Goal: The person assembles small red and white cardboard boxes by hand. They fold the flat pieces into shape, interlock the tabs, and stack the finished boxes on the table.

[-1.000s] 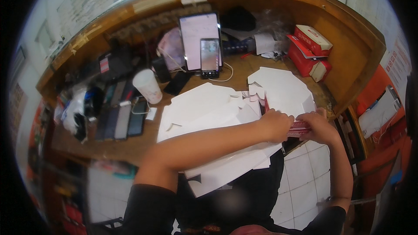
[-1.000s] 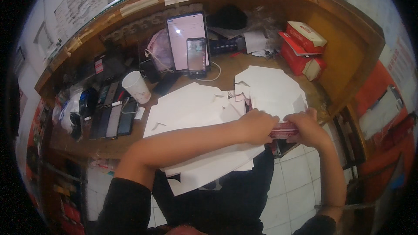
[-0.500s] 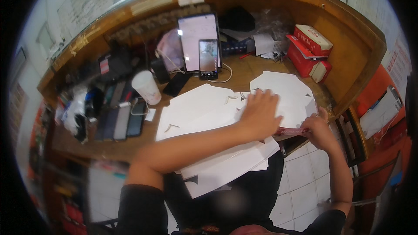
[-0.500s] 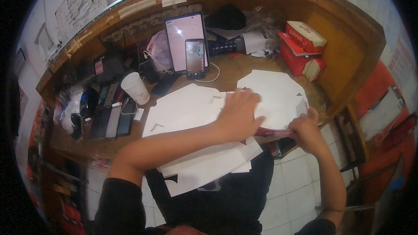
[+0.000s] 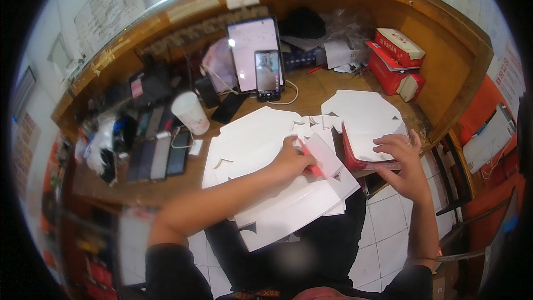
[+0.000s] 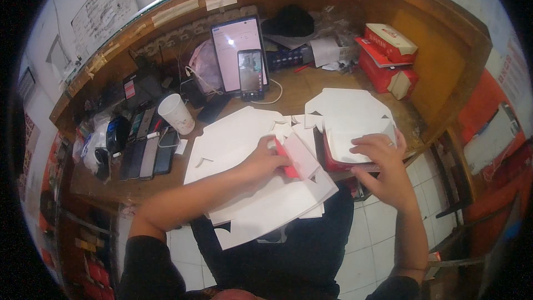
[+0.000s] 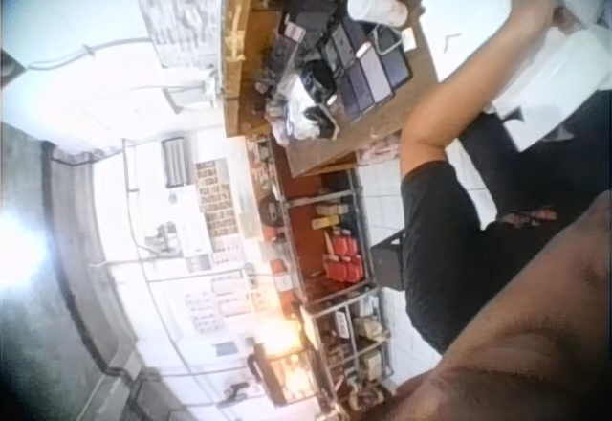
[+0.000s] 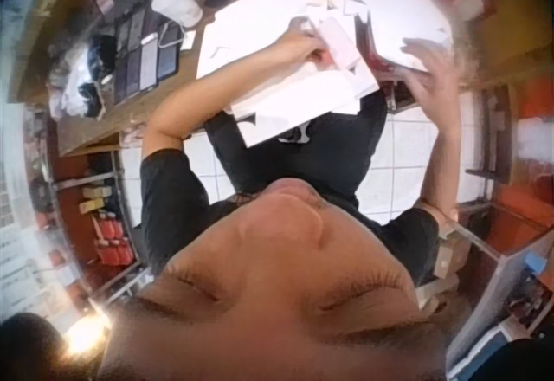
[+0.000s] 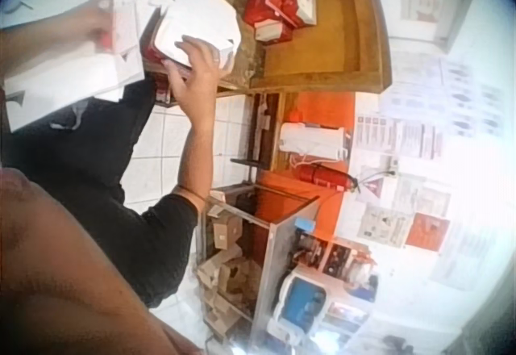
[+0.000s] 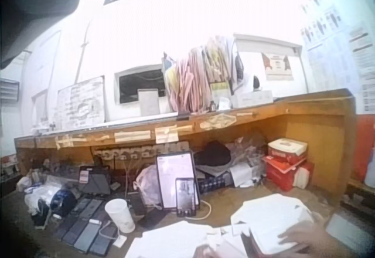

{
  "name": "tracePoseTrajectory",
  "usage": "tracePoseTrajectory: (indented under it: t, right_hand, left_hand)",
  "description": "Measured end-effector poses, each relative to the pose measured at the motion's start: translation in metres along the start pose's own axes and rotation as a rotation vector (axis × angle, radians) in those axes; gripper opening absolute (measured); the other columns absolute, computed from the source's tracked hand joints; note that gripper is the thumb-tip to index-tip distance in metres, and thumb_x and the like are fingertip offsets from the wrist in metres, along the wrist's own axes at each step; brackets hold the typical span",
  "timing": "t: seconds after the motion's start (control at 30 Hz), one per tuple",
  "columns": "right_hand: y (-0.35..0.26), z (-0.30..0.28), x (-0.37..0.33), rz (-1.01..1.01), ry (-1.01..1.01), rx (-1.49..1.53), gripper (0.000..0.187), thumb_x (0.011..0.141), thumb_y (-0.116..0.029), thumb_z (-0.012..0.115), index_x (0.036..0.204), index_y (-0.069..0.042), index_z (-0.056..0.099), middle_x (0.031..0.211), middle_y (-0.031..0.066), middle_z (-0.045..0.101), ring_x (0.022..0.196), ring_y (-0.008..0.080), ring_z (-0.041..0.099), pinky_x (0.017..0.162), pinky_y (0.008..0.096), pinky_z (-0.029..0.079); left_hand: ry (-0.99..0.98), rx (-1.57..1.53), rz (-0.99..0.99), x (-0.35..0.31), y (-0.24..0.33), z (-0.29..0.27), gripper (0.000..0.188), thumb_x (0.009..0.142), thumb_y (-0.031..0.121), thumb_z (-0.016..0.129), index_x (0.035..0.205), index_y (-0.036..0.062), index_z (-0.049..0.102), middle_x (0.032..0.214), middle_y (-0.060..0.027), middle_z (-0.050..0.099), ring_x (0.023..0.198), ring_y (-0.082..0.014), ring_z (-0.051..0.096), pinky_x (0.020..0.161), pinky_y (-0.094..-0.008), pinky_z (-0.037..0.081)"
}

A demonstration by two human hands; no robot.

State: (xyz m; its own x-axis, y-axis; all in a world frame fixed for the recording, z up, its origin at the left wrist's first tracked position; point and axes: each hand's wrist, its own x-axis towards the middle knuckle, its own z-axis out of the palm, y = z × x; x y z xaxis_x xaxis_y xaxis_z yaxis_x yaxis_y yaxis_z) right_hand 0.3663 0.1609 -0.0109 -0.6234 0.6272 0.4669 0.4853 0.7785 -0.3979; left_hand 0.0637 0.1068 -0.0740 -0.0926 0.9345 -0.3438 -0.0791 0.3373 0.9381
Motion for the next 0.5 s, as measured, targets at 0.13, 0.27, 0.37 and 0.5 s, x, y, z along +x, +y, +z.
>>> tracePoseTrajectory:
  t: [0.13, 0.27, 0.37, 0.5]
  right_hand:
    - [-0.024, 0.012, 0.001, -0.093, 0.105, 0.180, 0.037, 0.078, -0.016, 0.082, 0.113, -0.010, 0.071, 0.123, 0.0067, 0.072, 0.120, 0.0265, 0.063, 0.118, 0.0523, 0.024]
    - [-0.048, 0.048, 0.005, -0.219, 0.164, 0.660, 0.039, 0.071, -0.020, 0.093, 0.099, -0.010, 0.067, 0.124, 0.0121, 0.072, 0.117, 0.0302, 0.064, 0.106, 0.0438, 0.039]
    - [-0.083, 0.055, 0.016, -0.434, 0.020, 0.596, 0.042, 0.069, -0.022, 0.095, 0.095, -0.010, 0.064, 0.130, 0.0143, 0.070, 0.116, 0.0318, 0.064, 0.101, 0.0428, 0.044]
    - [-0.117, 0.074, 0.025, -0.430, 0.160, 0.717, 0.033, 0.067, -0.005, 0.087, 0.094, -0.004, 0.069, 0.126, 0.0157, 0.070, 0.109, 0.0330, 0.067, 0.093, 0.0421, 0.052]
  left_hand:
    - [0.027, -0.269, -0.018, -0.018, 0.008, -0.006, 0.045, 0.097, 0.000, 0.056, 0.140, -0.0043, 0.043, 0.132, -0.0208, 0.056, 0.121, -0.0312, 0.062, 0.106, -0.0455, 0.054]
    - [0.107, -0.571, 0.077, -0.058, 0.030, -0.006, 0.034, 0.103, 0.007, 0.056, 0.135, -0.0012, 0.050, 0.128, -0.0164, 0.061, 0.115, -0.0265, 0.065, 0.104, -0.0429, 0.054]
    - [0.160, -0.632, 0.264, -0.087, 0.038, -0.005, 0.027, 0.107, 0.013, 0.055, 0.131, 0.0009, 0.052, 0.123, -0.0128, 0.064, 0.114, -0.0225, 0.065, 0.101, -0.0401, 0.054]
    - [0.181, -0.619, 0.513, -0.127, 0.032, 0.001, 0.026, 0.108, 0.012, 0.056, 0.131, 0.0003, 0.054, 0.124, -0.0125, 0.066, 0.114, -0.0206, 0.066, 0.099, -0.0406, 0.053]
